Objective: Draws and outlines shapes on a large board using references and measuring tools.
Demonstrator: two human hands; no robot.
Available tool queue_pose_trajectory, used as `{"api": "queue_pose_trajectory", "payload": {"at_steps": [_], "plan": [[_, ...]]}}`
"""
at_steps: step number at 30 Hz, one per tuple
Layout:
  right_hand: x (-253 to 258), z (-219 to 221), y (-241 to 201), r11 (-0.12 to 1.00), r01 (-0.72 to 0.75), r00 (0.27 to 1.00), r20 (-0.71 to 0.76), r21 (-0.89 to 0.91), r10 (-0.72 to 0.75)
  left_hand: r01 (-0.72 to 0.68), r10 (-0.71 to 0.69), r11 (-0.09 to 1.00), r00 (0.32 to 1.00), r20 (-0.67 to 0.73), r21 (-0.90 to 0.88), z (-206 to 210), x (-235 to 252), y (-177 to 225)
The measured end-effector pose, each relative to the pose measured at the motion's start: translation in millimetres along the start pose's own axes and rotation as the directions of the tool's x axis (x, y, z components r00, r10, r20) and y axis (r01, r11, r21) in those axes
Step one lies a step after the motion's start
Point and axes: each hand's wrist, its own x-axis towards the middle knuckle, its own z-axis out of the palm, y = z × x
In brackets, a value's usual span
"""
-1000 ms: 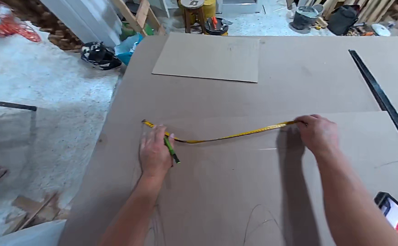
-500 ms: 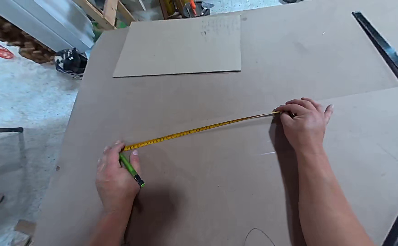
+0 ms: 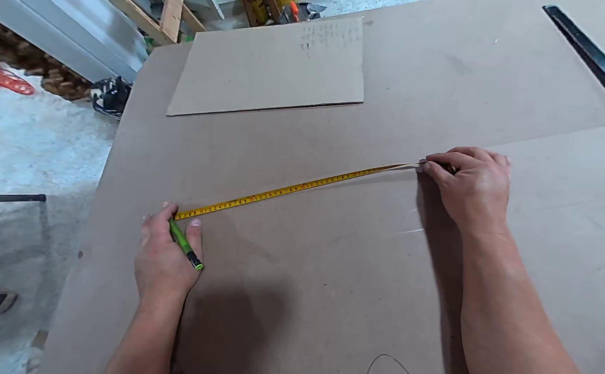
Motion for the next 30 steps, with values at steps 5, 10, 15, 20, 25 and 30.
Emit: {"api": "queue_pose_trajectory", "payload": {"at_steps": [5,10,15,20,25,30], "plan": [[-1,-3,-1,1.000,-0.020,0.999,0.025,0.009,0.020,-0.018,0.020,1.000,0.998,-0.066,0.023,1,5,2],[-2,2,-7,0.998,-0.056,0.998,-0.036,-0.021,0.055,0.012,-0.009,1.000,0.992,-0.128,0.023,2,2,5],[-2,4,-9,0.997,-0.053,0.997,-0.053,-0.056,0.050,-0.007,0.005,1.000,0.990,-0.143,-0.012,0,2,2],[-3,5,-8,0.997,-0.053,0.997,-0.054,-0.057,0.050,-0.292,0.237,0.862,0.955,-0.179,-0.414,2,-3,37],[-4,6,-9,0.997,-0.060,0.997,-0.057,-0.056,0.057,-0.104,0.377,0.522,0.918,0.120,-0.847,18,15,164],[-2,4,-3,0.995,-0.057,0.998,-0.032,-0.079,0.054,-0.038,0.425,0.432,0.890,0.166,-0.901,49,24,181]]}}
